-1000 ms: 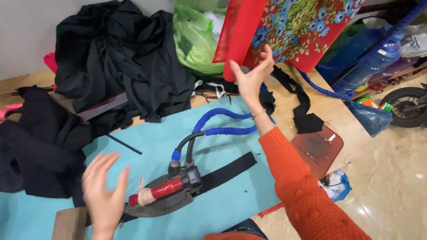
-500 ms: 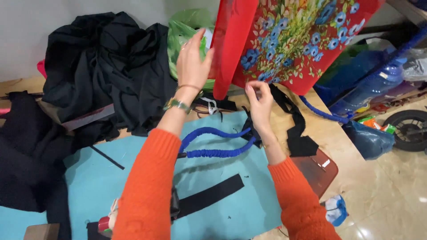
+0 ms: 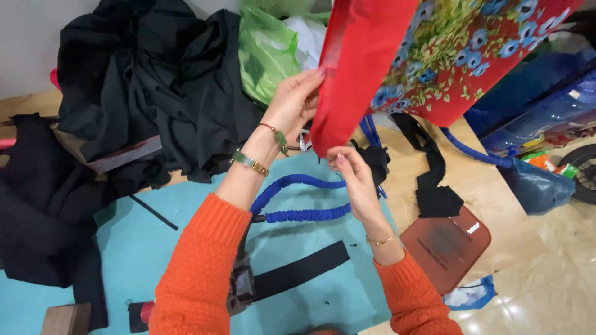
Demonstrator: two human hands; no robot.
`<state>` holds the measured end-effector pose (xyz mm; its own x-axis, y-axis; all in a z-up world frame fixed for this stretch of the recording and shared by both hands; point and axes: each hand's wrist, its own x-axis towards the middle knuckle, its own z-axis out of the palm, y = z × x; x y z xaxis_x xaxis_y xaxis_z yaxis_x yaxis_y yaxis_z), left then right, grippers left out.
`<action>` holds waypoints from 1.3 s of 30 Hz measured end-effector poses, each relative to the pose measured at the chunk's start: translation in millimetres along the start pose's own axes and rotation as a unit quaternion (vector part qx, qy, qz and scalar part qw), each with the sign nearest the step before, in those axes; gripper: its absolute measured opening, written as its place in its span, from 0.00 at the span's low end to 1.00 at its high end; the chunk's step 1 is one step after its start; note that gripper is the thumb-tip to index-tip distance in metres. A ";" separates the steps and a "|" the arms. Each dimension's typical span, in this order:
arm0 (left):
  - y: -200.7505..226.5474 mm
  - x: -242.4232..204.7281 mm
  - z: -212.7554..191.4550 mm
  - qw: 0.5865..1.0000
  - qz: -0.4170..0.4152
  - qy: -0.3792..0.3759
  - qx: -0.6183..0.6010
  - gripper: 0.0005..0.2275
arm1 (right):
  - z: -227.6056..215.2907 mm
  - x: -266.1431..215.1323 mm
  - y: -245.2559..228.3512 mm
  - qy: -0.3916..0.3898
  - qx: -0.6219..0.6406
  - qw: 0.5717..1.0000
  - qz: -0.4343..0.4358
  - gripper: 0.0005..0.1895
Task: The person irons a long black fabric strip on a light blue work surface using a steam iron and a wooden pressing block. They briefly handle a red patterned fabric, then continue ironing the black strip, folding it over and pressing it flat.
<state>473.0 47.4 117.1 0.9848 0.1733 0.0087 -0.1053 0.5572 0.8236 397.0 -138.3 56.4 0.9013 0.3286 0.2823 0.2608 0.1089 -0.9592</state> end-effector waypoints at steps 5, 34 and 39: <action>-9.6 -12.5 -9.5 0.991 -0.078 -0.090 -0.063 0.12 | 16.8 -3.3 9.3 -0.119 0.247 0.943 0.189 0.43; 23.7 -42.1 0.9 0.989 -0.073 -0.079 -0.097 0.06 | 8.5 -37.2 2.7 0.075 0.258 0.963 0.013 0.15; 21.5 -36.0 -3.9 0.989 -0.067 -0.077 -0.107 0.06 | 10.7 -41.1 -4.4 0.082 0.231 0.970 0.002 0.20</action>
<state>434.7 56.2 132.3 0.9995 -0.0302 0.0065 0.0176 0.7291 0.6842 355.1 -142.3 49.1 0.9547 0.1807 0.2364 0.1086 0.5281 -0.8422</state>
